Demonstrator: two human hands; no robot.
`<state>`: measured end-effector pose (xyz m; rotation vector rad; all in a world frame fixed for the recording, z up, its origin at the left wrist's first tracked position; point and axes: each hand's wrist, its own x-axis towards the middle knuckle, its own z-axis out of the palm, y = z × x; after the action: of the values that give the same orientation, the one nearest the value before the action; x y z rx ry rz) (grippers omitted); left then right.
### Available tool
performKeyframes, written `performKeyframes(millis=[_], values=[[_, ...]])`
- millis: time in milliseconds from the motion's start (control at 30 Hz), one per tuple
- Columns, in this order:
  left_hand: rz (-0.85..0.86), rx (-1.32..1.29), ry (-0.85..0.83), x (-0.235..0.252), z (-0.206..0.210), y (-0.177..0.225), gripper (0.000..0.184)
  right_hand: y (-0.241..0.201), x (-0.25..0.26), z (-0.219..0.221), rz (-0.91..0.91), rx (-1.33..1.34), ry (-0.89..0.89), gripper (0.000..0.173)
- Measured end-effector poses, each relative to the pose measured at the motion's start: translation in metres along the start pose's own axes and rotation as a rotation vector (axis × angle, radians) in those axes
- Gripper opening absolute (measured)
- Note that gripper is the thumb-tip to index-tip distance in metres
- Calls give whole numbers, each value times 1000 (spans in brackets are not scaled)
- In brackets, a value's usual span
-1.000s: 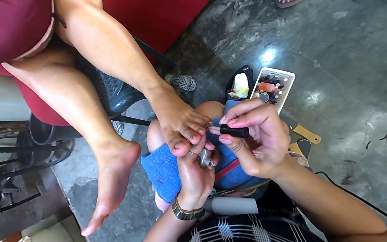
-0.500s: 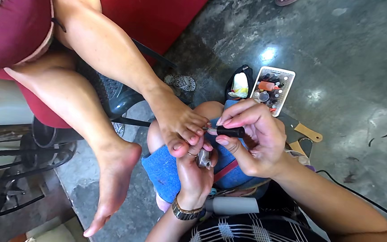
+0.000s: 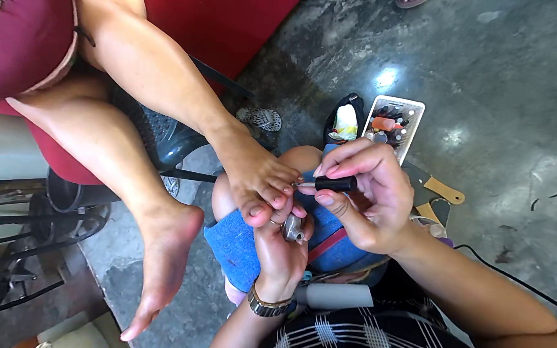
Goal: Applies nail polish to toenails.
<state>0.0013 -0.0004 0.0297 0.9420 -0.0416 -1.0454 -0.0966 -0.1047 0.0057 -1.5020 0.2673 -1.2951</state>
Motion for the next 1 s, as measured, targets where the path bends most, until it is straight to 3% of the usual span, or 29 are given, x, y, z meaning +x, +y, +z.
performKeyframes(millis=[400, 700, 800, 900, 1000], values=[[20, 87, 55, -1, 7, -3, 29, -20, -9, -14, 25, 140, -87, 21], [19, 116, 71, -2, 10, -2, 32, -19, -28, -2, -265, -308, -230, 9], [9, 109, 74, -1, 9, 1, 27, -13, -28, -7, -47, -39, -181, 31], [8, 67, 45, 0, 7, 1, 23, -3, -25, -1, 338, 212, 18, 13], [-3, 58, 43, 1, 5, 2, 23, 4, -19, 9, 477, 209, 72, 13]])
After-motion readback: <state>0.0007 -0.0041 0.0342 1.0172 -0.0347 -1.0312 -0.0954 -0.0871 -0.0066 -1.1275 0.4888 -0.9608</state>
